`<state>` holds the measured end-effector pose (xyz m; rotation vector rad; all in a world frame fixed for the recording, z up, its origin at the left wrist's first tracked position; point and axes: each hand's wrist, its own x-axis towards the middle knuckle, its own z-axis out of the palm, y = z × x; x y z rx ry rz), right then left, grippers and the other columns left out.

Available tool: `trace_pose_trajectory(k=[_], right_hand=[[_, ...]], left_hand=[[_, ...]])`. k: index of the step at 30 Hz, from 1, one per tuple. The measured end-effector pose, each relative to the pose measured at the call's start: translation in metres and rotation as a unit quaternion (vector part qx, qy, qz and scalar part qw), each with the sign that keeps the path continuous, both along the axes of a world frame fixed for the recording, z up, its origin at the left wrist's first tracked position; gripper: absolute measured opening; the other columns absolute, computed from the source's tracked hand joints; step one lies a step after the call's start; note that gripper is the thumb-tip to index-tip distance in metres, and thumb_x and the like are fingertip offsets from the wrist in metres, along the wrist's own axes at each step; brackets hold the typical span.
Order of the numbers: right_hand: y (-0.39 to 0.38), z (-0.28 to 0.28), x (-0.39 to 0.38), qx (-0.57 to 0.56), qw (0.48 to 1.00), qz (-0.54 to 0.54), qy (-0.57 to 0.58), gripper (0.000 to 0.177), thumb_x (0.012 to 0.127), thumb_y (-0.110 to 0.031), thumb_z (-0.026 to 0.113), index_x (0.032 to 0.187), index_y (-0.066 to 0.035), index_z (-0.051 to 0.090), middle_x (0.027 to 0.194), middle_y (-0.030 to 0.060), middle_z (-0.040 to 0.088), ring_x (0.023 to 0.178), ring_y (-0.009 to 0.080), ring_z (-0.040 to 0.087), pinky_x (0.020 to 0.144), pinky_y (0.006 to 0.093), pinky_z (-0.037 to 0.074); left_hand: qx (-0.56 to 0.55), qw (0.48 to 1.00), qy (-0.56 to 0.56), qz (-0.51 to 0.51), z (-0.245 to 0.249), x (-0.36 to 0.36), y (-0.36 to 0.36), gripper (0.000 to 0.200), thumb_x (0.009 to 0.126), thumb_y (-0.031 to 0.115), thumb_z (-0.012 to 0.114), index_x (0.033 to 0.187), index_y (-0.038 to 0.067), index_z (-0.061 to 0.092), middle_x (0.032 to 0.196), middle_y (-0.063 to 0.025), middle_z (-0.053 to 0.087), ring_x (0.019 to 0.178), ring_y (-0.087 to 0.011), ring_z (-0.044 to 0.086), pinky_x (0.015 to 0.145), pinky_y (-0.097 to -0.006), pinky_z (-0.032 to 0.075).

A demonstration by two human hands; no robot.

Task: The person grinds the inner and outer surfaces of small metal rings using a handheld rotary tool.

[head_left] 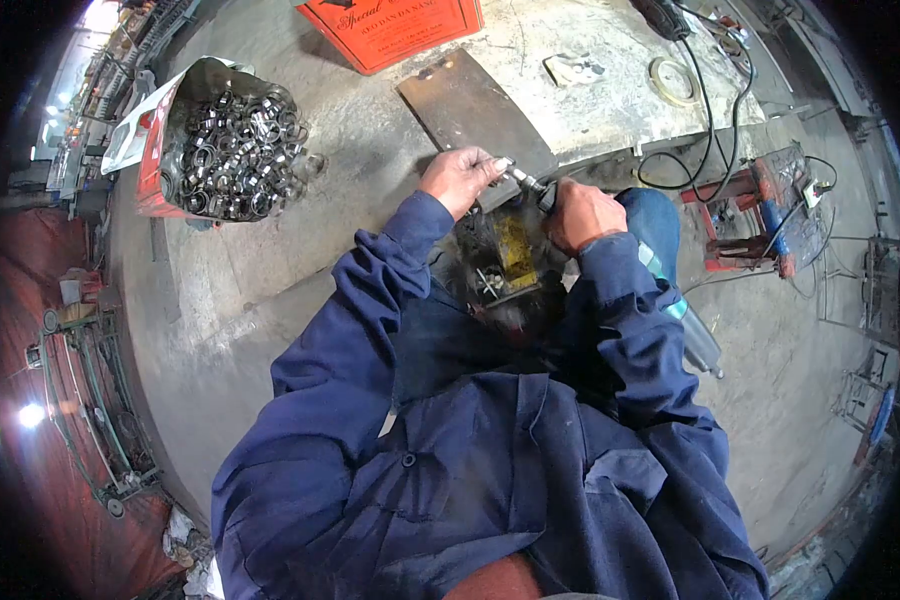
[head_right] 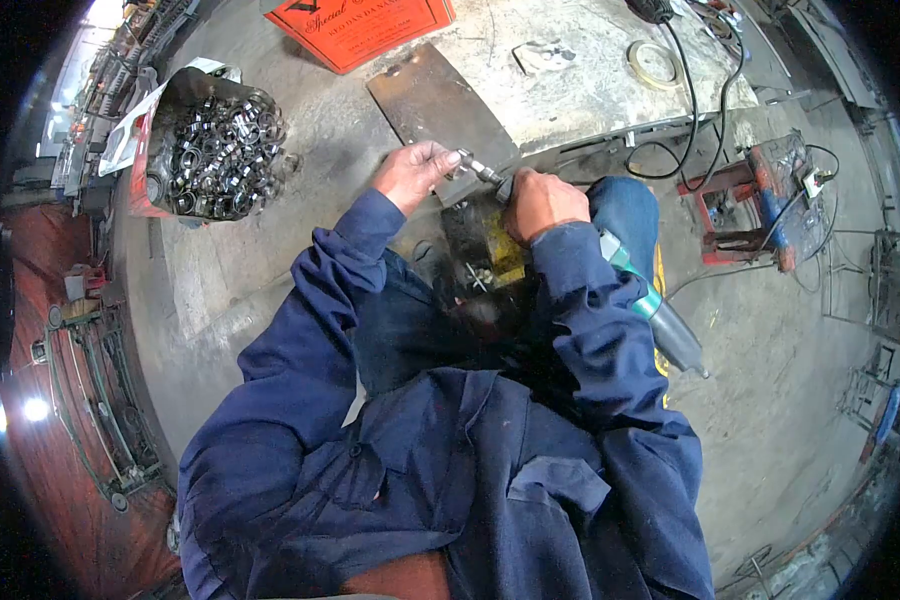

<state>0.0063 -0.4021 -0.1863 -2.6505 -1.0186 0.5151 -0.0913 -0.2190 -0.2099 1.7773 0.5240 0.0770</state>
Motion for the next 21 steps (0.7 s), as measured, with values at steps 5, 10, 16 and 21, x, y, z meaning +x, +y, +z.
trace_pose_trajectory(k=[5, 10, 16, 21], right_hand=[[-0.001, -0.002, -0.004, -0.011, 0.999, 0.039, 0.011, 0.023, 0.069, -0.021, 0.060, 0.084, -0.004, 0.059, 0.082, 0.0210, 0.064, 0.083, 0.0378, 0.062, 0.071, 0.0456, 0.049], [0.002, 0.001, -0.003, -0.009, 1.000, 0.016, 0.015, 0.021, 0.071, -0.020, 0.058, 0.084, -0.004, 0.058, 0.082, 0.0213, 0.064, 0.083, 0.0380, 0.062, 0.071, 0.0460, 0.049], [0.002, 0.000, -0.006, -0.015, 1.000, 0.011, 0.002, 0.019, 0.072, -0.019, 0.057, 0.085, -0.004, 0.058, 0.083, 0.0217, 0.064, 0.083, 0.0377, 0.062, 0.071, 0.0458, 0.049], [0.000, -0.004, -0.006, -0.014, 0.999, 0.028, 0.018, 0.021, 0.070, -0.019, 0.058, 0.085, -0.004, 0.058, 0.083, 0.0212, 0.064, 0.083, 0.0377, 0.062, 0.072, 0.0459, 0.048]], left_hand=[[0.021, 1.000, 0.009, -0.003, 0.013, 0.005, 0.000, 0.032, 0.085, 0.034, 0.063, 0.081, 0.002, 0.064, 0.065, -0.0021, 0.058, 0.060, -0.0091, 0.048, 0.058, -0.0264, 0.041], [0.064, 0.997, 0.040, -0.035, 0.012, 0.012, 0.006, 0.035, 0.084, 0.036, 0.062, 0.078, 0.002, 0.063, 0.064, -0.0036, 0.058, 0.059, -0.0107, 0.050, 0.058, -0.0276, 0.042], [0.060, 0.996, 0.053, -0.039, 0.015, 0.011, 0.005, 0.035, 0.084, 0.037, 0.062, 0.077, 0.002, 0.063, 0.062, -0.0038, 0.056, 0.058, -0.0109, 0.050, 0.055, -0.0290, 0.041], [0.057, 0.998, 0.032, -0.017, 0.019, 0.003, 0.000, 0.033, 0.085, 0.034, 0.062, 0.077, 0.002, 0.062, 0.059, -0.0023, 0.054, 0.056, -0.0098, 0.046, 0.053, -0.0278, 0.039]])
